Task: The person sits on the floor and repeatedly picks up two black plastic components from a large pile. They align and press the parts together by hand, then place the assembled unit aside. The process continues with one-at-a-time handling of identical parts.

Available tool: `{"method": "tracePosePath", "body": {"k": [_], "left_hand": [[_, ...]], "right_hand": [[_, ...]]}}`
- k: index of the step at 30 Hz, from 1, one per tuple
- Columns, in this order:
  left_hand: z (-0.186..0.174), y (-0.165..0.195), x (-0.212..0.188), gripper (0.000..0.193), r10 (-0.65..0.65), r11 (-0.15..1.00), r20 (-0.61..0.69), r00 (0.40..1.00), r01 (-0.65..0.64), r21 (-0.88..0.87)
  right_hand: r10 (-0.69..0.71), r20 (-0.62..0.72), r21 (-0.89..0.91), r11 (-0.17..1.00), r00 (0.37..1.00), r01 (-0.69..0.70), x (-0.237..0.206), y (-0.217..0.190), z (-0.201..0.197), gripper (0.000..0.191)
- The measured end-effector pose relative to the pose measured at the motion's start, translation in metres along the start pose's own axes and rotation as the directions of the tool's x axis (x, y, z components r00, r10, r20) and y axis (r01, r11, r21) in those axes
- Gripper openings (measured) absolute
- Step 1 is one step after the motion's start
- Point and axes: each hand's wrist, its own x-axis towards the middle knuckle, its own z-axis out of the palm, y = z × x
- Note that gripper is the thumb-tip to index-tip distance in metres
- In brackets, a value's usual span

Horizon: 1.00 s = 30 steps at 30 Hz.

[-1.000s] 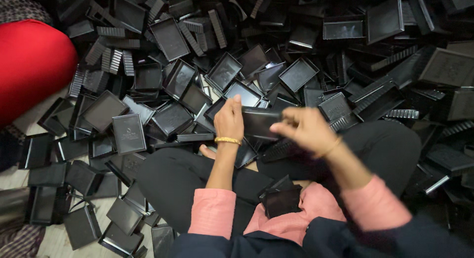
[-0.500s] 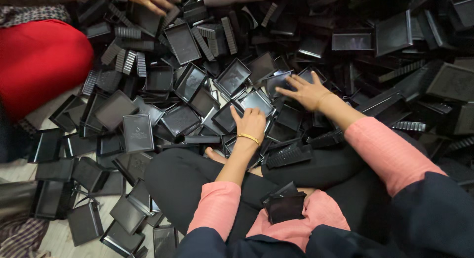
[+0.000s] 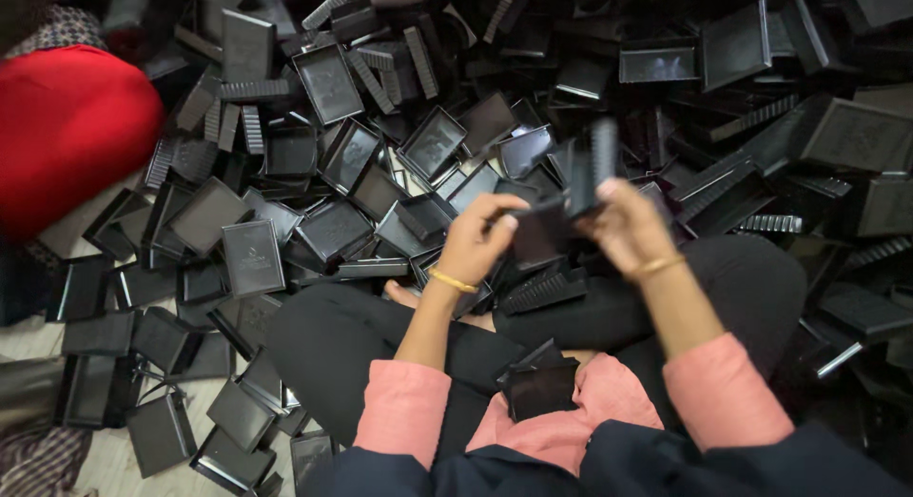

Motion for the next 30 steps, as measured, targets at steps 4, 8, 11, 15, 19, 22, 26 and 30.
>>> {"method": "tracePosePath", "body": {"k": [4,8,11,15,19,22,26,30], "left_hand": [[0.011,-0.003,0.01,0.036,-0.229,0.838,-0.257,0.939,0.055,-0.543],[0.025,-0.015,0.011,0.048,-0.194,0.788,-0.275,0.942,-0.017,-0.616],[0.028,-0.016,0.01,0.056,-0.239,0.799,-0.327,0.914,-0.006,-0.601],[0.023,-0.011,0.012,0.059,-0.265,0.684,-0.264,0.927,-0.013,-0.73],[0.02,-0.01,0.015,0.061,-0.201,0.655,-0.25,0.947,-0.06,-0.754],[0.023,-0.012,0.016,0.06,-0.076,0.886,-0.366,0.928,-0.105,-0.451],[0.022,-0.013,0.018,0.061,-0.174,0.87,-0.447,0.877,-0.076,-0.488],[0.015,-0.011,0.018,0.062,-0.227,0.684,-0.334,0.915,-0.095,-0.723]], "right_hand": [[0.018,0.108,-0.207,0.978,0.994,0.005,-0.029,0.045,0.049,0.048],[-0.135,0.096,-0.575,0.801,0.986,0.166,-0.042,0.066,0.083,0.072],[-0.177,0.058,-0.762,0.628,0.983,0.158,-0.045,0.072,0.088,0.072],[-0.195,0.138,-0.615,0.752,0.971,0.238,-0.037,0.071,0.076,0.068],[-0.109,0.015,-0.45,0.887,0.994,0.104,-0.031,0.064,0.07,0.062],[-0.124,0.034,-0.639,0.76,0.992,0.117,-0.038,0.06,0.08,0.072],[-0.396,0.058,-0.839,0.478,0.916,0.26,-0.051,0.056,0.098,0.073],[-0.148,0.004,-0.604,0.788,0.989,0.12,-0.049,0.051,0.097,0.072]]}}
